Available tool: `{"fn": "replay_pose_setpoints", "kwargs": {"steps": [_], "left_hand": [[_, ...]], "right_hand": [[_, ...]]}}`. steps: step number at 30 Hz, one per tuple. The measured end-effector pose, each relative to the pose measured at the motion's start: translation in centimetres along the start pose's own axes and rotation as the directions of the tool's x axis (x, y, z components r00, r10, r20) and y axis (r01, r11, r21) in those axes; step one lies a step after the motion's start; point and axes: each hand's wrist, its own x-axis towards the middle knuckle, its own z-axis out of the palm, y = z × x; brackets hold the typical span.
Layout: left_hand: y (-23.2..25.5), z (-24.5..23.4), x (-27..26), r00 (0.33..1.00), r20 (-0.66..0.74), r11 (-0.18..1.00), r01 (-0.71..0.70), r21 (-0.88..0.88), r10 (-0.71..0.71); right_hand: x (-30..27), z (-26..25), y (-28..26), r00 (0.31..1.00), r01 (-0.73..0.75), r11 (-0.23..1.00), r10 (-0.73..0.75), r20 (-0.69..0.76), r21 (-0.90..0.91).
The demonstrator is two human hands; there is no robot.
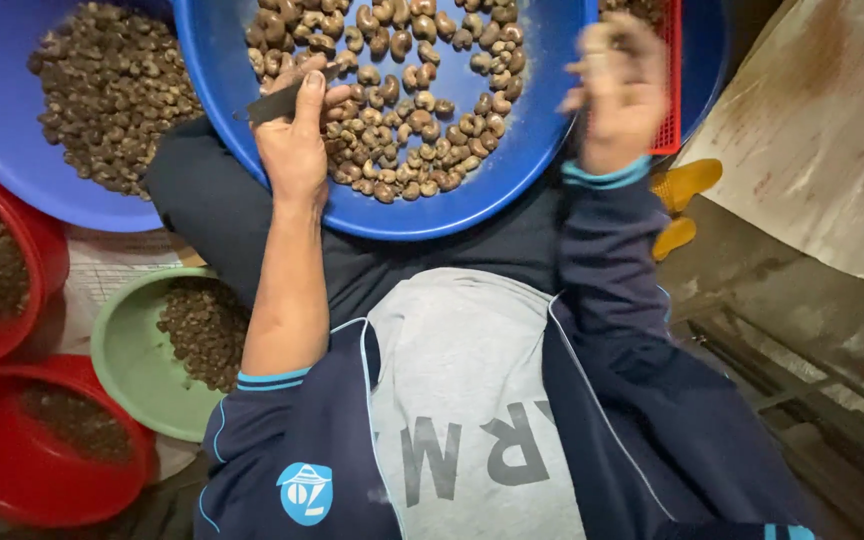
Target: Manually peeling the skin off cashew nuts using a small hand tool while sitting on the floor.
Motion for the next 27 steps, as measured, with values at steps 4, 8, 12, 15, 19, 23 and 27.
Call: {"fn": "replay_pose_setpoints", "kwargs": {"steps": [4, 8, 12, 15, 19, 23, 27], "left_hand": [[-1.1, -0.6, 0.4, 0.997, 0.01, 0.993, -0.072, -0.094, 0.074], [-2.2, -1.2, 0.8, 0.998, -0.069, 0.983, -0.023, -0.181, 0.01], [-2.8, -1.6, 1.0, 0.993, -0.036, 0.977, -0.116, -0.178, 0.111], [-2.3, -1.3, 1.0, 0.992, -0.055, 0.984, -0.12, -0.132, 0.114], [-2.4, -1.4, 0.9, 0.993, -0.05, 0.98, -0.115, -0.16, 0.108], [-2.1, -1.4, 1.0, 0.991, -0.082, 0.976, -0.121, -0.183, 0.107], [-0.8, -0.8, 0.6, 0.986, -0.127, 0.984, -0.126, -0.128, 0.11]], "right_hand": [[-0.3, -9.4, 6.3, 0.985, -0.129, 0.99, 0.134, -0.106, 0.052], [-0.9, -14.0, 10.6, 0.942, -0.313, 0.94, 0.29, -0.166, -0.136], [-0.3, -12.2, 8.2, 0.98, -0.152, 0.966, 0.119, -0.16, -0.209], [0.7, -4.8, 2.4, 0.999, 0.011, 0.993, -0.015, -0.032, -0.122], [0.9, 6.1, -1.4, 0.939, 0.271, 0.92, -0.19, 0.285, -0.282], [-0.4, 13.9, 1.5, 0.747, 0.418, 0.827, -0.076, 0.661, -0.377], [-1.7, 19.1, 4.8, 0.637, 0.526, 0.71, 0.035, 0.77, -0.468]]}}
